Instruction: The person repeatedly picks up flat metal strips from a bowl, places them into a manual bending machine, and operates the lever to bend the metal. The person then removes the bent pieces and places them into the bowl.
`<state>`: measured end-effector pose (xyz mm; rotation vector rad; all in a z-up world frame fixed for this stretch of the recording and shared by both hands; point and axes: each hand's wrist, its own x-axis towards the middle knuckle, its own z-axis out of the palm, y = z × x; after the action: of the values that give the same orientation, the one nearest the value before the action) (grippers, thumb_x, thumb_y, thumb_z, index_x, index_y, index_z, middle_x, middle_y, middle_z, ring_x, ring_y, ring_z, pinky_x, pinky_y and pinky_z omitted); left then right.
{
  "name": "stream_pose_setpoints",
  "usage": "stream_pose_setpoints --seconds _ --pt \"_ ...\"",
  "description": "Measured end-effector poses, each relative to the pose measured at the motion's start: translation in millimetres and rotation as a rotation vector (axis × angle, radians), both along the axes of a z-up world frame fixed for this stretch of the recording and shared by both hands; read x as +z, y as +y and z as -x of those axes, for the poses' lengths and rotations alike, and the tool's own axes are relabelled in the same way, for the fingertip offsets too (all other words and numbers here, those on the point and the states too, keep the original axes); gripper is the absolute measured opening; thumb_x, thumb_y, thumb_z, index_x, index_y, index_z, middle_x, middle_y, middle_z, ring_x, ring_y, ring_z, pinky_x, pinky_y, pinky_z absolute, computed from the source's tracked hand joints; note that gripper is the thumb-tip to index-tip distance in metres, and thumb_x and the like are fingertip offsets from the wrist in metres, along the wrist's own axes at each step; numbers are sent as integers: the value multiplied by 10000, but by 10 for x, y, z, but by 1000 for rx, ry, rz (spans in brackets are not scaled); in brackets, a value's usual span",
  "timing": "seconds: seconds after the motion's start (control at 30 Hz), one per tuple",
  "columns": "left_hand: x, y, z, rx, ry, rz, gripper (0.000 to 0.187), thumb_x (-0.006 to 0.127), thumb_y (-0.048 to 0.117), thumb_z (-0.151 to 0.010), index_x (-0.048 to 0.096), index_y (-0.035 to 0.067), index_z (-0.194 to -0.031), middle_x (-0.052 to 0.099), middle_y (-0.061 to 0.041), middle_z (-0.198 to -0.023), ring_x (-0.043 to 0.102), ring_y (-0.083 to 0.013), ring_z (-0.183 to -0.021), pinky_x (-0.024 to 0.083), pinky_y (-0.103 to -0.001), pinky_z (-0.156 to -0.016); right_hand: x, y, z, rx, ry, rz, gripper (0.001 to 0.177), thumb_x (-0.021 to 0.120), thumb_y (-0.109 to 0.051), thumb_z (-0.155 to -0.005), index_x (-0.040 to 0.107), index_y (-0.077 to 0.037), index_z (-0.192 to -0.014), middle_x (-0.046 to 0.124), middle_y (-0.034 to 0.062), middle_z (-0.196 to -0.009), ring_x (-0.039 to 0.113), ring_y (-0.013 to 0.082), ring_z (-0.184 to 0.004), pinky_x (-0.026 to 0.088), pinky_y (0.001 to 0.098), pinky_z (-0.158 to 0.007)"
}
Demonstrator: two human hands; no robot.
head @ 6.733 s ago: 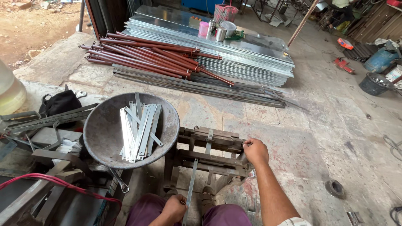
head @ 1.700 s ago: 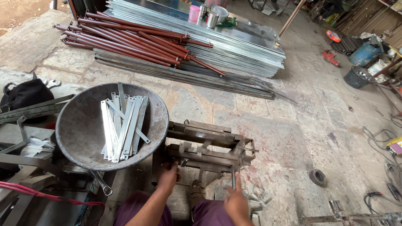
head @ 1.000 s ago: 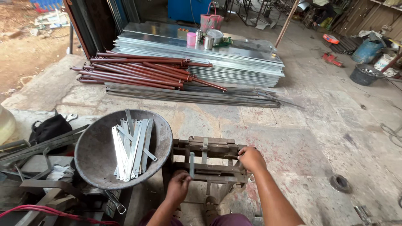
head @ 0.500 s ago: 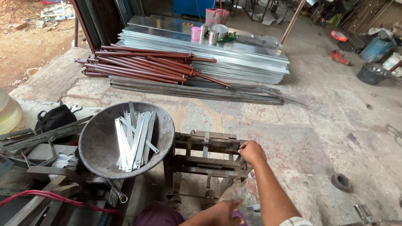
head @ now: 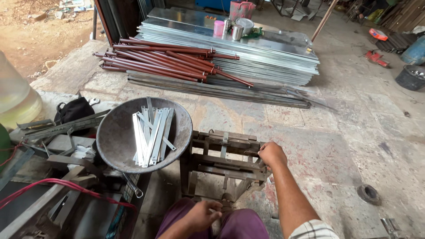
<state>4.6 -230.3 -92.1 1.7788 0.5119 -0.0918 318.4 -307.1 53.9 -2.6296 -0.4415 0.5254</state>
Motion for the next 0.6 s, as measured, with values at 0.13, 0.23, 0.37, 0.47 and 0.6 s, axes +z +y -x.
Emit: stream_pose_setpoints --seconds 0.13,0.23,0.37,0.47,0.6 --pt "149 28 170 -18 -32 1 398 701 228 -936 665 39 -1284 760 -110 -1185 753 -199 -1073 605 -320 -905 38 21 9 13 -43 44 200 740 -220 -855 787 -176 -1044 793 94 -875 744 281 -600 586 390 -603" --pt "234 -25 247 -51 -49 -25 390 708 214 -928 673 25 -1268 775 -127 -1144 757 -219 -1053 597 -331 -909 38 22 19 33 -58 64 191 735 -215 -854 798 -175 -1029 794 95 -874 747 283 -614 585 390 -608" --pt "350 -61 277 -101 54 -182 431 708 257 -888 688 72 -1277 756 -128 -1120 737 -257 -1020 590 -362 -908 10 -1 8 -1 -33 23 188 735 -206 -857 781 -157 -1033 790 95 -874 745 272 -621 592 390 -589" --pt "146 -13 245 -384 137 -704 460 759 402 -864 731 68 -1179 691 -150 -1190 632 -372 -1102 493 -538 -931 -9 -6 -12 -8 -28 -2 189 748 -211 -854 789 -145 -1026 787 88 -875 728 232 -632 603 389 -571" --pt "-490 23 231 -417 67 -858 302 659 283 -874 776 134 -1108 715 -89 -1180 609 -332 -1161 468 -494 -974 -24 -24 -26 1 -11 -12 187 725 -218 -882 778 -132 -1039 796 99 -863 736 267 -583 584 385 -574"
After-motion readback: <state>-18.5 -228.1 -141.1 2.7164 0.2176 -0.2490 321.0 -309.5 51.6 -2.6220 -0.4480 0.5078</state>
